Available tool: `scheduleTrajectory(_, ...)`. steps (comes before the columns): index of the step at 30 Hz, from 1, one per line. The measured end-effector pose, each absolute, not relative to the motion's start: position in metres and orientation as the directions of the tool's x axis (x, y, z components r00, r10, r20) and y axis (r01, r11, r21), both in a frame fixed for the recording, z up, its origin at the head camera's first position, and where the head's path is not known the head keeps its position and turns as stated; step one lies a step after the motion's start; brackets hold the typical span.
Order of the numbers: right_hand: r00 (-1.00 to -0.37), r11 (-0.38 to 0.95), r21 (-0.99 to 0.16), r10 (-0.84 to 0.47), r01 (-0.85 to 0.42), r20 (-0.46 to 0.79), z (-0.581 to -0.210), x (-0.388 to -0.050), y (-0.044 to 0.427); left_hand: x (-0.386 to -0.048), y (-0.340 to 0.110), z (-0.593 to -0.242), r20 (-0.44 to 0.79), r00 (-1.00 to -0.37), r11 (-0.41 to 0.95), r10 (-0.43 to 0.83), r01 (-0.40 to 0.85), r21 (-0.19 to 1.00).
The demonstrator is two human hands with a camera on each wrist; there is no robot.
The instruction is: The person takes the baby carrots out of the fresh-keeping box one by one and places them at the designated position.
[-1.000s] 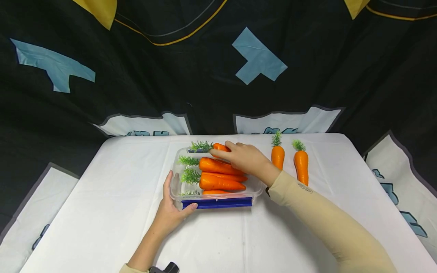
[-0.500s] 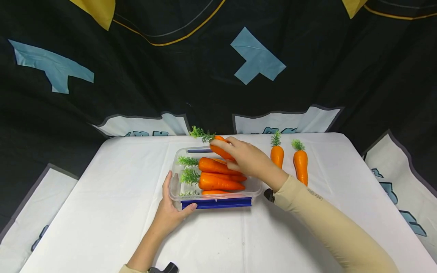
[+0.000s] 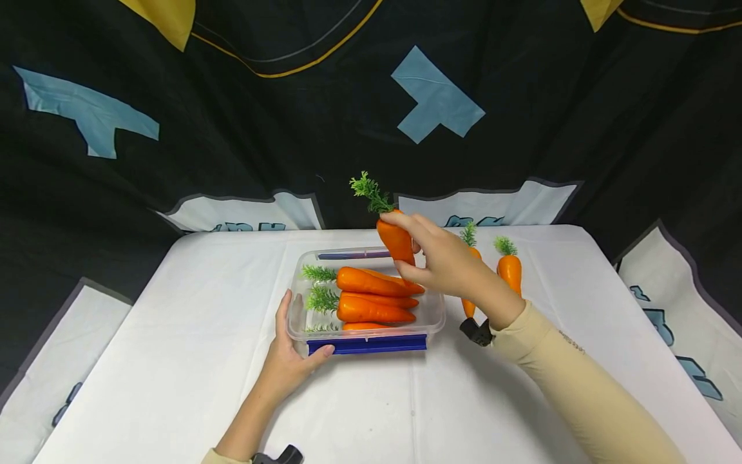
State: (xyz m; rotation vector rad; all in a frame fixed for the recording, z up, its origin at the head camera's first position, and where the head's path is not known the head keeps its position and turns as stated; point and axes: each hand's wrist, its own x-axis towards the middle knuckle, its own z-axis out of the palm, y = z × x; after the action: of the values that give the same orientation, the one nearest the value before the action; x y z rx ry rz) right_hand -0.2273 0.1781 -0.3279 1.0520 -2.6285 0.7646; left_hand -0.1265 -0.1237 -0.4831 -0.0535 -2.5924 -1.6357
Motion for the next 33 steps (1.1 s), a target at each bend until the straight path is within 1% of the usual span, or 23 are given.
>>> scheduleTrajectory(4, -0.712, 0.6, -0.385, -0.567, -0.702, 0.414, -0.323, -0.22, 0.193, -0.127, -0.124, -0.483, 0.08, -0.997, 0.428, -0.012, 0.067, 0.901)
scheduleTrajectory(6, -0.723, 0.609, -0.392, -0.554, -0.69, 0.412, -0.321, -0.217, 0.202, -0.127, -0.123, -0.484, 0.08, -0.997, 0.429, -0.011, 0.068, 0.901)
scheduleTrajectory(15, -0.84, 0.683, -0.488, -0.437, -0.543, 0.323, -0.321, -0.205, 0.245, -0.128, -0.124, -0.486, 0.083, -0.996, 0.434, -0.015, 0.068, 0.898)
scheduleTrajectory(19, -0.896, 0.722, -0.53, -0.359, -0.444, 0.261, -0.33, -0.204, 0.267, -0.128, -0.124, -0.485, 0.084, -0.996, 0.437, -0.013, 0.07, 0.897)
scheduleTrajectory(22, -0.924, 0.743, -0.549, -0.315, -0.383, 0.217, -0.339, -0.203, 0.281, -0.128, -0.124, -0.485, 0.089, -0.996, 0.439, -0.016, 0.073, 0.895)
scheduleTrajectory(28, -0.918, 0.737, -0.548, -0.333, -0.395, 0.215, -0.361, -0.203, 0.306, -0.128, -0.124, -0.487, 0.086, -0.996, 0.443, -0.018, 0.069, 0.894)
scheduleTrajectory(33, -0.915, 0.726, -0.56, -0.355, -0.399, 0.191, -0.377, -0.205, 0.315, -0.128, -0.124, -0.487, 0.085, -0.996, 0.436, -0.016, 0.069, 0.897)
